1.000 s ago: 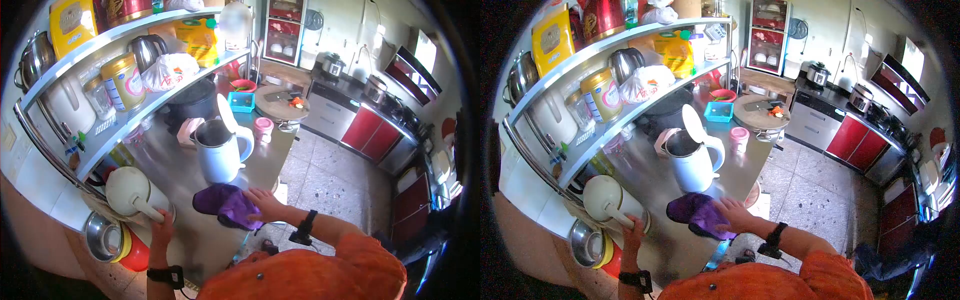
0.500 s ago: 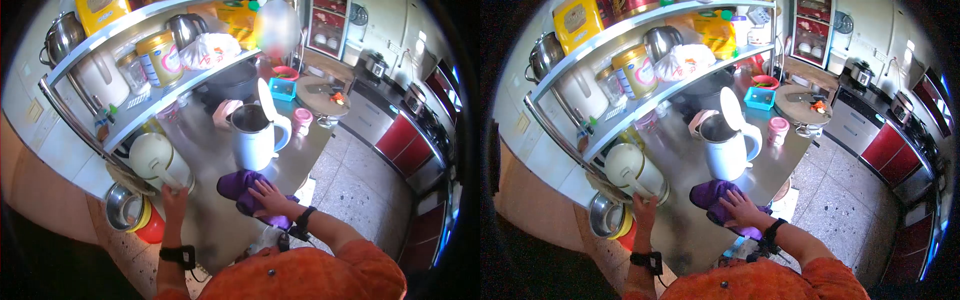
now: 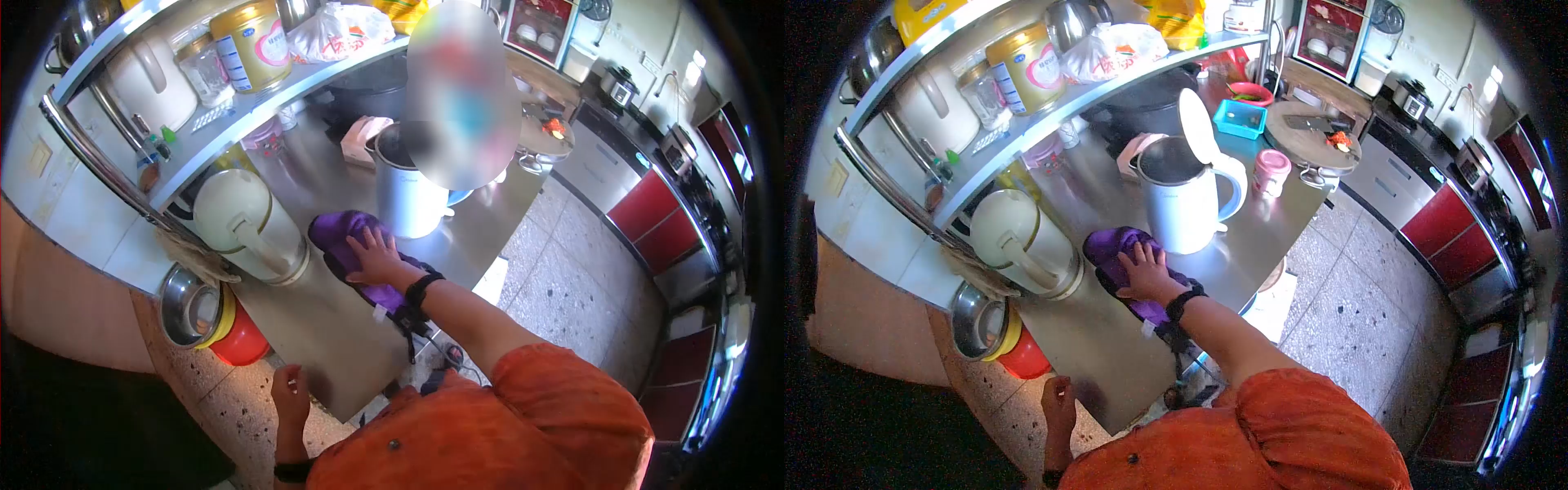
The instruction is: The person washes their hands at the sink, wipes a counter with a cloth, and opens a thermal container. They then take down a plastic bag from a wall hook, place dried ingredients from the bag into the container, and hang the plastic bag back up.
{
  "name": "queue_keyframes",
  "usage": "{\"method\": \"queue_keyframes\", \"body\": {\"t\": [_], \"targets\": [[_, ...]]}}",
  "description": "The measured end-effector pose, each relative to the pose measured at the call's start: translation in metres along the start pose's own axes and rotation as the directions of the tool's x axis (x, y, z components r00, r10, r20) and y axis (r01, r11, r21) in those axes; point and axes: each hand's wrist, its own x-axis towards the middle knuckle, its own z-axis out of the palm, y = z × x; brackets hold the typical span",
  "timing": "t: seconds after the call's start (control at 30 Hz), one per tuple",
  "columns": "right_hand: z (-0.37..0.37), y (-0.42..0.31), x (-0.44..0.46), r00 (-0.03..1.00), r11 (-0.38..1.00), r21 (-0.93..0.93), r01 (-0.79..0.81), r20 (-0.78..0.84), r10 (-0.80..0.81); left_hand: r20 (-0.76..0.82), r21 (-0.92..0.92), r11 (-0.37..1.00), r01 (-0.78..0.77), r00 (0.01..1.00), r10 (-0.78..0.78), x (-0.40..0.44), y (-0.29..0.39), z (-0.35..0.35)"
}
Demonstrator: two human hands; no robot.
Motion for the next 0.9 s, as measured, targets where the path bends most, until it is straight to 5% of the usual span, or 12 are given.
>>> {"method": "queue_keyframes", "body": {"t": [0.13,0.27,0.33,0.37,0.43,0.57,0.67,0.7,0.73,0.77,0.83,0.9], "targets": [[0.014,-0.014,-0.029,0.980,0.980,-0.024,0.199,-0.005,-0.199,0.071,-0.143,0.988,0.064,0.996,-0.055,-0.002,-0.021,-0.003],[0.023,-0.033,-0.076,0.944,0.947,0.000,0.320,0.089,-0.319,0.147,-0.114,0.991,-0.073,0.985,0.090,0.010,-0.006,0.018],[0.028,-0.036,-0.084,0.957,0.775,0.589,0.229,0.009,-0.290,0.136,-0.093,0.982,-0.166,0.975,0.178,0.022,0.022,0.037],[0.015,-0.033,-0.091,0.958,0.771,0.596,0.223,0.010,-0.285,0.160,-0.067,0.987,-0.143,0.975,0.152,0.030,0.031,0.047],[-0.016,-0.016,-0.126,0.979,0.472,0.864,0.177,-0.106,-0.172,0.201,-0.035,0.992,-0.120,0.972,0.125,0.035,0.042,0.062],[-0.014,0.072,-0.203,0.909,0.374,0.923,0.085,-0.226,0.351,0.168,0.294,0.859,-0.419,0.907,0.385,0.043,0.060,0.106],[0.043,0.135,-0.255,0.869,0.736,0.605,-0.304,-0.141,0.474,0.245,0.434,0.680,-0.591,0.804,0.542,0.068,0.059,0.126],[0.064,0.145,-0.269,0.874,0.701,0.544,-0.461,0.140,0.466,0.288,0.389,0.620,-0.681,0.729,0.620,0.082,0.060,0.135],[0.098,0.153,-0.286,0.903,0.753,0.503,-0.424,0.176,0.391,0.289,0.355,0.624,-0.696,0.716,0.635,0.103,0.054,0.144],[0.095,0.138,-0.288,0.824,0.809,0.311,-0.499,0.461,0.331,0.286,0.323,0.625,-0.711,0.703,0.651,0.127,0.050,0.149],[0.243,0.188,-0.312,0.946,0.936,0.339,0.096,0.261,-0.192,0.184,0.267,0.696,-0.666,0.744,0.642,0.171,0.061,0.151],[0.189,0.141,-0.310,0.820,0.976,-0.039,-0.213,0.536,0.200,0.069,0.418,0.748,-0.515,0.839,0.540,0.208,0.103,0.146]]}}
